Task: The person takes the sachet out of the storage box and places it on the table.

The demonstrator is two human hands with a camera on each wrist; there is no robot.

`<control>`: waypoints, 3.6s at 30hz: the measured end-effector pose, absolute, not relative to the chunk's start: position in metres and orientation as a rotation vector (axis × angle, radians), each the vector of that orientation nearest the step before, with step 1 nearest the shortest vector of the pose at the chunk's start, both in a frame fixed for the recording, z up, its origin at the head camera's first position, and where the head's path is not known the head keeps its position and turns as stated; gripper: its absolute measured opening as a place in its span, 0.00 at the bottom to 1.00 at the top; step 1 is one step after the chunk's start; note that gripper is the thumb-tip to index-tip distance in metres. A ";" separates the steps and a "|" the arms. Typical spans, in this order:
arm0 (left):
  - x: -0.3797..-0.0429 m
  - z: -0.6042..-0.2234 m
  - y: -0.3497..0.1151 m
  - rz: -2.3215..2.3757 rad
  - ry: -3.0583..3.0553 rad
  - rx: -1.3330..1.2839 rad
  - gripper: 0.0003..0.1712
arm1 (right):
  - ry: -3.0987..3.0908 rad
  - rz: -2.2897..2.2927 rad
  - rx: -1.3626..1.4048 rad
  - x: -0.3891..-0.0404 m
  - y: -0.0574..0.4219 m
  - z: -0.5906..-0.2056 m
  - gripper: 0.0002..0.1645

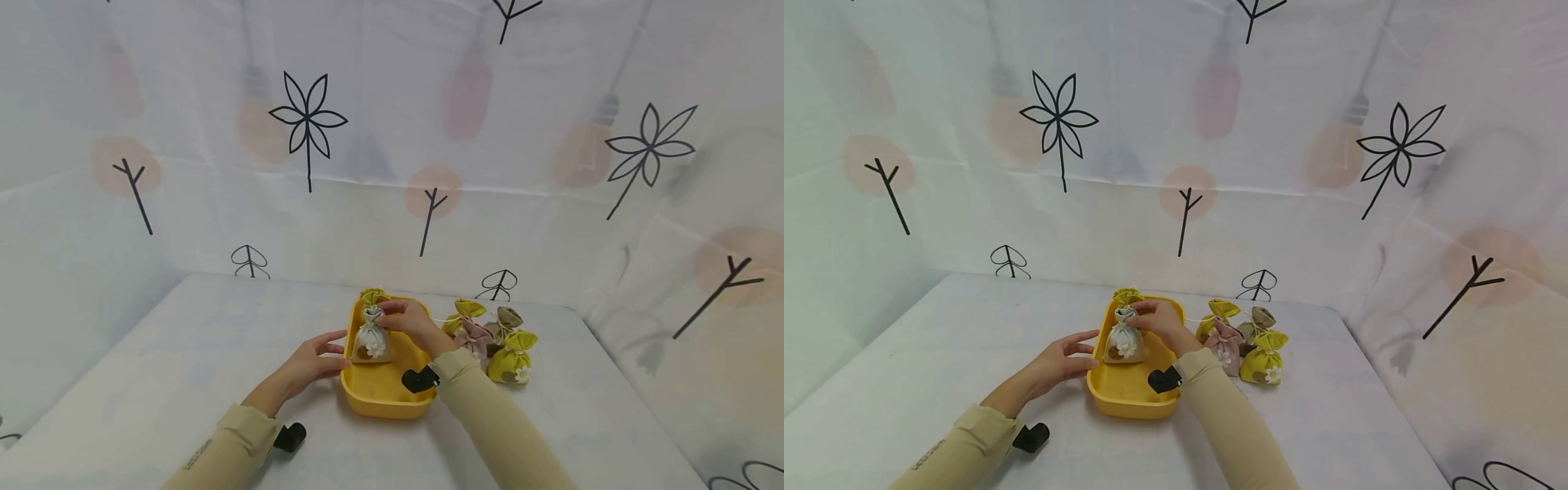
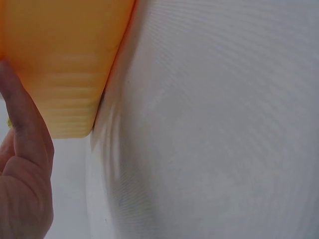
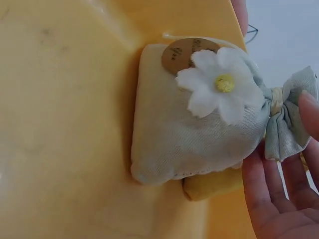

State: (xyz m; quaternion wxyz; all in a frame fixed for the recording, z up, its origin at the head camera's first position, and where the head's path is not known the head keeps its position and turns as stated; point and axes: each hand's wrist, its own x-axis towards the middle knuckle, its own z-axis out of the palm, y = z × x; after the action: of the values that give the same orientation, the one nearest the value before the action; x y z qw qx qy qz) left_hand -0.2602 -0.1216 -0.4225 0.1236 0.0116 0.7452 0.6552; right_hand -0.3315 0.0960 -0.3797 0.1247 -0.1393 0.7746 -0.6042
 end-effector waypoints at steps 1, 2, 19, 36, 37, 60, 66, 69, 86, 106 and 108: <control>-0.260 -0.423 -0.121 1.909 2.173 0.036 0.39 | 2.251 -1.767 -0.395 -0.331 0.095 -0.380 0.22; -0.261 -0.423 -0.121 1.909 2.170 0.037 0.39 | 2.259 -1.765 -0.393 -0.331 0.095 -0.379 0.21; -0.258 -0.423 -0.122 1.912 2.147 0.066 0.40 | 2.375 -1.807 -0.335 -0.313 0.089 -0.374 0.07; -0.260 -0.422 -0.122 1.905 2.166 0.042 0.40 | 2.450 -1.829 -0.321 -0.297 0.096 -0.363 0.07; -0.260 -0.422 -0.122 1.903 2.170 0.041 0.40 | 2.443 -1.848 -0.319 -0.295 0.097 -0.362 0.08; -0.259 -0.423 -0.121 1.911 2.168 0.068 0.39 | 2.428 -2.099 -0.212 -0.254 0.112 -0.344 0.06; -0.258 -0.421 -0.120 1.924 2.172 0.066 0.39 | 2.505 -2.078 -0.217 -0.234 0.121 -0.339 0.06; -0.257 -0.420 -0.120 1.931 2.172 0.056 0.38 | 2.525 -2.070 -0.249 -0.226 0.126 -0.337 0.06; -0.260 -0.425 -0.120 1.922 2.175 0.044 0.38 | 2.429 -2.256 -0.244 -0.199 0.168 -0.340 0.11; -0.260 -0.426 -0.122 1.928 2.168 0.047 0.38 | 2.529 -2.353 0.057 -0.194 0.216 -0.363 0.14; -0.261 -0.426 -0.122 1.928 2.167 0.047 0.38 | 2.512 -2.381 0.053 -0.194 0.217 -0.364 0.12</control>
State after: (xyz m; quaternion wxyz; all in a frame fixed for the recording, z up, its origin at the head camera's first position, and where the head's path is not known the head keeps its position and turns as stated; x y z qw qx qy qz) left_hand -0.2606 -0.1220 -0.4257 0.1202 0.0160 0.7416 0.6598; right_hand -0.1941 0.2170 -0.3637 -0.1592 0.0150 0.7164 -0.6791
